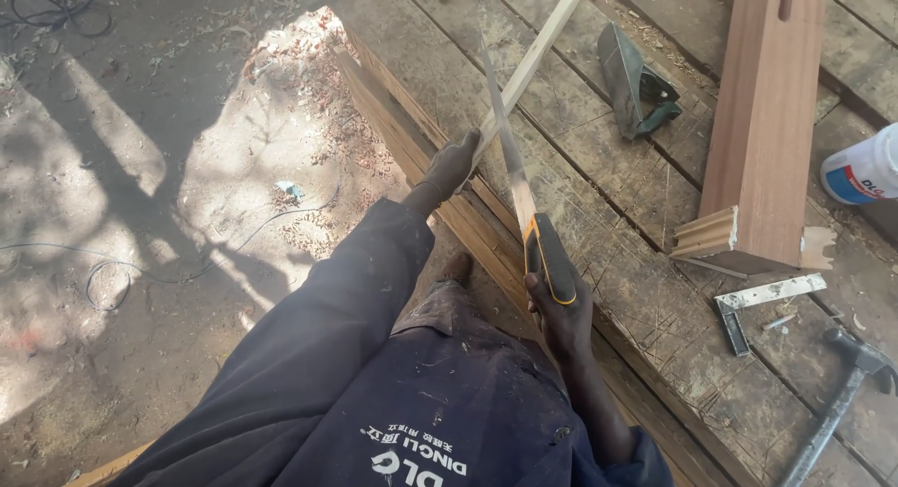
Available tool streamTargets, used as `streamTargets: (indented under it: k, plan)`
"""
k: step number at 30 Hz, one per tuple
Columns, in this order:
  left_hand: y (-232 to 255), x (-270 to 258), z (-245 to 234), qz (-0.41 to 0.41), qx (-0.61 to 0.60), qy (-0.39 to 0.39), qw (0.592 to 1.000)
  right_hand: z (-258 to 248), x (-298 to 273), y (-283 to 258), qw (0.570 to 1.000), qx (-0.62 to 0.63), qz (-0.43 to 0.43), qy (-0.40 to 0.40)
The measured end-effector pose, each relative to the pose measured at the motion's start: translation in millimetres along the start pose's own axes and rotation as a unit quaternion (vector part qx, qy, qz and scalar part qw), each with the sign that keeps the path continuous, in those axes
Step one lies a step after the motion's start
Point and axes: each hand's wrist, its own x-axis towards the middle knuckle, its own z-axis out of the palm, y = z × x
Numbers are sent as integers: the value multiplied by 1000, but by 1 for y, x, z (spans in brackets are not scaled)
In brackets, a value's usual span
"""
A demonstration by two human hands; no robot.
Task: Measuring a wooden piece with a square and then sawing it to length on a workbench.
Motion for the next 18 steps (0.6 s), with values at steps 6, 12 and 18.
streamTargets:
  k: [6, 12, 18]
  plan:
    - [11, -17, -5, -7, 1, 5, 1000, 6, 6, -15, 1000, -4, -12, 10]
    - [7, -19, -6, 17, 10, 2, 1000, 11, 4, -34, 1000, -12, -25, 9]
    - [16, -27, -4, 60, 102, -21, 993, 0, 10, -19, 999, 19, -30, 16]
